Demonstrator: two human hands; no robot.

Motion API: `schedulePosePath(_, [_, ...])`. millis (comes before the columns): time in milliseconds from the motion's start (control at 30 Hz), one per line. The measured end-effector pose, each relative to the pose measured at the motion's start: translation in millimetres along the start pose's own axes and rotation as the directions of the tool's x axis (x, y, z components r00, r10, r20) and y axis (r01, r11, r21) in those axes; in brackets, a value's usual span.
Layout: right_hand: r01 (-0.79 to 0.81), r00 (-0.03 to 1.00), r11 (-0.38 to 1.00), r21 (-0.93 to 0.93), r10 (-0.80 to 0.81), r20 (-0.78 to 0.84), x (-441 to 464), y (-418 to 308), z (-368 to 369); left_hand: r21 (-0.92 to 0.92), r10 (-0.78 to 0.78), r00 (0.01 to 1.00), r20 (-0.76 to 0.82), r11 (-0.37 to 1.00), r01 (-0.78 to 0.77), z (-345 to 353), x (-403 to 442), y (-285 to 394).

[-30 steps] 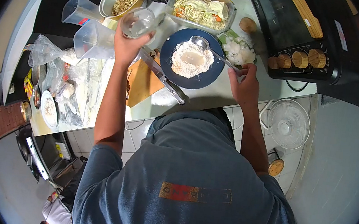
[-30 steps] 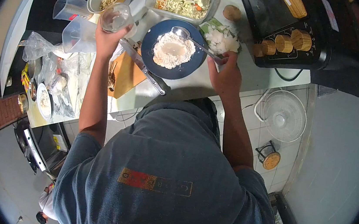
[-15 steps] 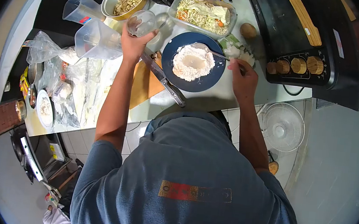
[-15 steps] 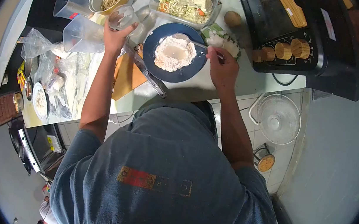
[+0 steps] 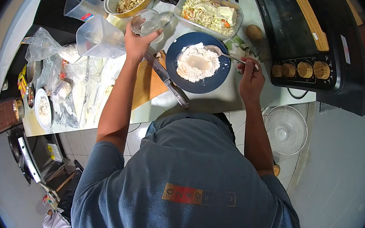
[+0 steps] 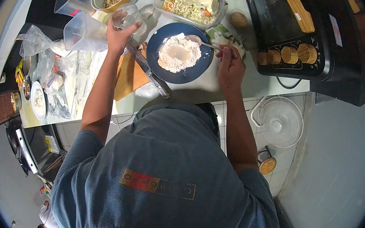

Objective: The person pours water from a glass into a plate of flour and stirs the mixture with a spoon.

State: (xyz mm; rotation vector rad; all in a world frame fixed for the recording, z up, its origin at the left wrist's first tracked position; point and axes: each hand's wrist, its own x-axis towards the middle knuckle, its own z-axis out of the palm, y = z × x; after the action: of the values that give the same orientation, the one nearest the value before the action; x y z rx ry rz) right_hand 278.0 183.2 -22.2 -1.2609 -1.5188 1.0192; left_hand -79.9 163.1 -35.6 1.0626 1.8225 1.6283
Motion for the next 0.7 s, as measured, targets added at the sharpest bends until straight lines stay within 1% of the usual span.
schedulePosePath(33, [-0.045, 0.999, 0.999, -0.014, 0.045, -0.013, -2, 4, 0, 0.058, 0.004, 1.000, 0.001, 0.998, -0.004, 0, 0, 2])
schedulePosePath(67, [-0.044, 0.999, 0.999, -0.015, 0.044, -0.012, -3, 8, 1, 0.116, 0.008, 1.000, 0.003, 0.993, -0.008, 0, -1, 4])
schedulePosePath(133, [-0.152, 0.985, 0.971, 0.186, 0.163, -0.048, -4, 15, 6, 0.097, 0.019, 1.000, 0.015, 0.995, -0.020, 0, 0, -1])
schedulePosePath(200, [-0.167, 0.983, 0.965, 0.204, 0.178, -0.035, -4, 17, 7, 0.080, 0.030, 0.999, 0.025, 0.996, -0.032, 0, -2, -2])
schedulePosePath(267, [-0.184, 0.981, 0.957, 0.222, 0.194, -0.023, -7, 15, 8, -0.001, 0.021, 0.998, 0.061, 1.000, -0.021, 0, -4, -1])
schedulePosePath(333, [-0.119, 0.992, 0.971, 0.206, 0.126, -0.023, -11, 6, 7, -0.003, 0.013, 0.997, 0.073, 1.000, -0.013, -2, -9, 0])
schedulePosePath(367, [-0.121, 0.992, 0.971, 0.206, 0.127, -0.020, -14, 0, 6, -0.006, 0.006, 0.996, 0.086, 1.000, -0.006, -3, -12, 1])
schedulePosePath(400, [-0.053, 0.998, 0.982, 0.179, 0.047, 0.035, -19, -7, 5, -0.005, 0.002, 0.997, 0.083, 1.000, -0.002, -5, -18, 2])
schedulePosePath(433, [0.017, 0.995, 0.988, 0.156, -0.031, 0.092, -23, -12, 3, 0.083, 0.000, 0.999, 0.033, 0.997, -0.003, -7, -25, 3])
schedulePosePath(467, [0.013, 0.995, 0.988, 0.155, -0.028, 0.095, -26, -15, 2, 0.170, 0.001, 1.000, -0.018, 0.985, 0.002, -9, -34, 5])
schedulePosePath(533, [0.235, 0.951, 0.972, -0.003, -0.229, 0.210, -32, -17, 0, 0.183, -0.003, 0.999, -0.048, 0.983, 0.011, -13, -55, 14])
schedulePosePath(567, [0.232, 0.951, 0.973, -0.006, -0.225, 0.213, -33, -17, -1, 0.194, 0.000, 0.997, -0.078, 0.981, 0.016, -14, -65, 19])
schedulePosePath(633, [0.330, 0.927, 0.943, -0.034, -0.317, 0.199, -34, -15, -1, 0.177, -0.005, 0.995, -0.101, 0.984, 0.022, -17, -82, 24])
schedulePosePath(667, [0.327, 0.927, 0.944, -0.034, -0.314, 0.203, -34, -13, -2, 0.163, -0.005, 0.993, -0.122, 0.986, 0.024, -19, -89, 26])
schedulePosePath(700, [0.400, 0.900, 0.914, -0.069, -0.378, 0.216, -34, -11, -2, 0.170, 0.004, 0.991, -0.134, 0.985, 0.019, -21, -95, 27])
